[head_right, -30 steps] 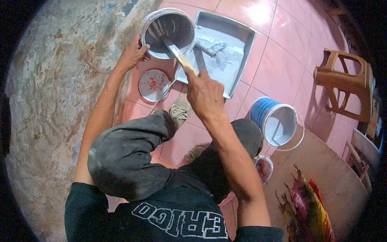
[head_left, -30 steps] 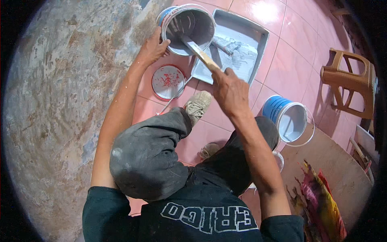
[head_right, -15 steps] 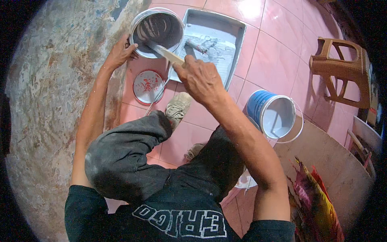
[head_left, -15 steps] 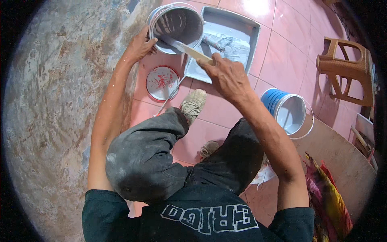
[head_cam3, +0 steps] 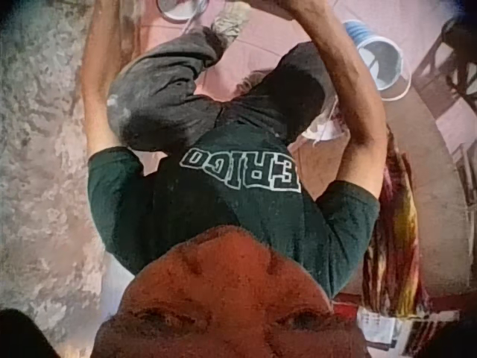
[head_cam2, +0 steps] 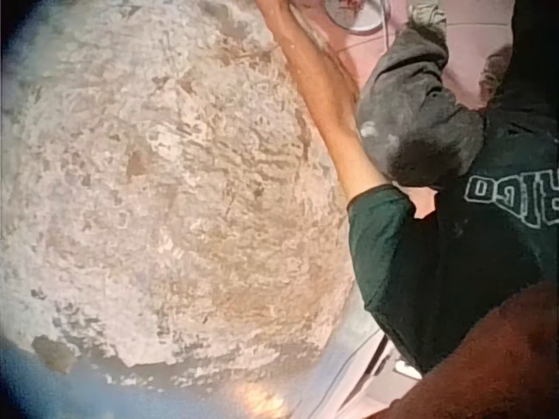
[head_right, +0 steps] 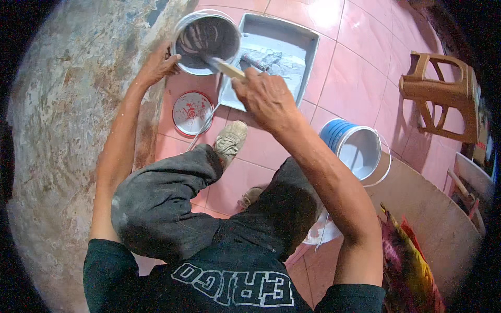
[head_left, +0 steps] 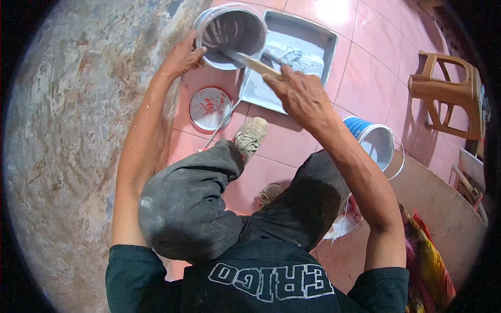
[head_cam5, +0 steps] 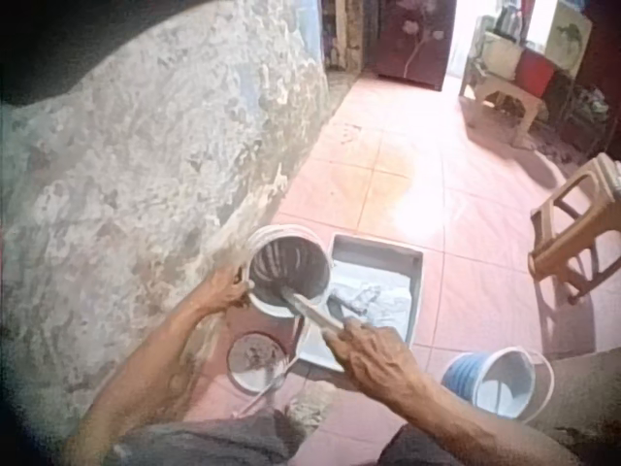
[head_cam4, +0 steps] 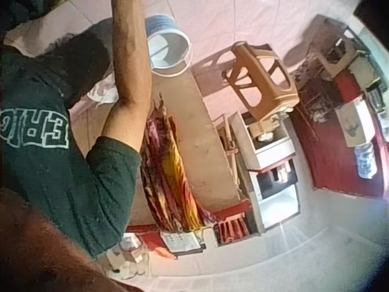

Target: Mixing white and grey paint in a bucket and pouring it into a paint tray.

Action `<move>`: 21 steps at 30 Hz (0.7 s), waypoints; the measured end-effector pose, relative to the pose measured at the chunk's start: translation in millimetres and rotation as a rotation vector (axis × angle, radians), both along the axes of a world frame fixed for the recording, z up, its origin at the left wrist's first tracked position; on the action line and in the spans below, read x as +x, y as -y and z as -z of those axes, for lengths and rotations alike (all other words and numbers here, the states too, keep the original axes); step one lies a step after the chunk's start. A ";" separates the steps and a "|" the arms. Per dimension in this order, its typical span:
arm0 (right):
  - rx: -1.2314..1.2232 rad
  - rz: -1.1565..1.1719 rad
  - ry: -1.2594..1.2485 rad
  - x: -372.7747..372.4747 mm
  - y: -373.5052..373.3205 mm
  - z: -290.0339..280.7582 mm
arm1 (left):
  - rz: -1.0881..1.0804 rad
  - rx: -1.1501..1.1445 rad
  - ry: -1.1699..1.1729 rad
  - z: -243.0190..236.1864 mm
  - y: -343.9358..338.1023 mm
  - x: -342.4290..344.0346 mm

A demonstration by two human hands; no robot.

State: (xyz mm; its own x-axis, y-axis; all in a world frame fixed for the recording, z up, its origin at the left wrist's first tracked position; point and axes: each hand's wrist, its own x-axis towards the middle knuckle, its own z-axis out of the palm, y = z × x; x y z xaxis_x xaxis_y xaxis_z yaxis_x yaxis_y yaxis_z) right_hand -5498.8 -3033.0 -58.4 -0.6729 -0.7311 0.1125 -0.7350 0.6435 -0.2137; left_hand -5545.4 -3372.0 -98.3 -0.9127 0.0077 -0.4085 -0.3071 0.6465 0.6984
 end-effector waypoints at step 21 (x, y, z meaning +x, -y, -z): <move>-0.057 0.559 0.270 17.7 -6.0 -37.4 | 0.197 -0.193 -0.328 4.3 -20.3 2.0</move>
State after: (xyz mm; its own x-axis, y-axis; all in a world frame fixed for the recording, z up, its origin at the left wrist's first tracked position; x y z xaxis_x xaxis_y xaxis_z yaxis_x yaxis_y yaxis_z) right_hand -5481.1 -3027.0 -21.0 -0.9622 -0.2584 -0.0862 -0.2060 0.8974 -0.3902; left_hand -5543.4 -3351.6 -102.6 -0.9832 0.1469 -0.1081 0.0535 0.7989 0.5991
